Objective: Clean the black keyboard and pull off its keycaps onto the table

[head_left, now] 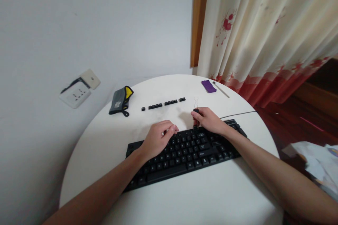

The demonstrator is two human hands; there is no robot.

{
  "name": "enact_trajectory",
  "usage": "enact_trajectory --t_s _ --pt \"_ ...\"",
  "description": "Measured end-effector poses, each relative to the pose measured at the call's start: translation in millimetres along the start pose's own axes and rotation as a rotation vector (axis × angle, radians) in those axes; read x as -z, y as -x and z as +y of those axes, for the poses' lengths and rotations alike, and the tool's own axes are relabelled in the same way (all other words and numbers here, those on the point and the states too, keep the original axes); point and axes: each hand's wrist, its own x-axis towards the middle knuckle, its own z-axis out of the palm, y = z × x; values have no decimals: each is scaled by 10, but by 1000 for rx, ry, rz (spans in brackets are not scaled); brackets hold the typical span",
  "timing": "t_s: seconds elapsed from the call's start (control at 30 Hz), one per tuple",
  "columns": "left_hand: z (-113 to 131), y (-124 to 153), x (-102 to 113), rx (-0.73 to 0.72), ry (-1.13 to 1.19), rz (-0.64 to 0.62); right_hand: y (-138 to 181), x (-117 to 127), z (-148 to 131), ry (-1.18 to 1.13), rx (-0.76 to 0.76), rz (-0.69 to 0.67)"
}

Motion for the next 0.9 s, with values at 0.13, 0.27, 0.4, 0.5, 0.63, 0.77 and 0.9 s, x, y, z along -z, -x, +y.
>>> enact_trajectory --t_s 0.13,0.27,0.4,0.5,0.63,0.77,0.9 --pt "12 -2 -6 38 18 21 109 -155 -176 -201 76 137" --pt "9 7 -22 30 17 17 255 -396 -331 -318 140 185" --pt "11 18 -38 -4 -1 4 295 -513 -342 -367 106 223" --pt "18 21 -46 -15 3 28 270 -514 -310 -378 83 251" --pt "23 16 -43 -68 1 41 245 -520 -262 -335 48 228" --pt "11 13 -35 -124 -6 49 249 -553 -226 -350 1 192" --pt "-3 17 -27 -165 -9 38 249 -556 -238 -388 -25 202"
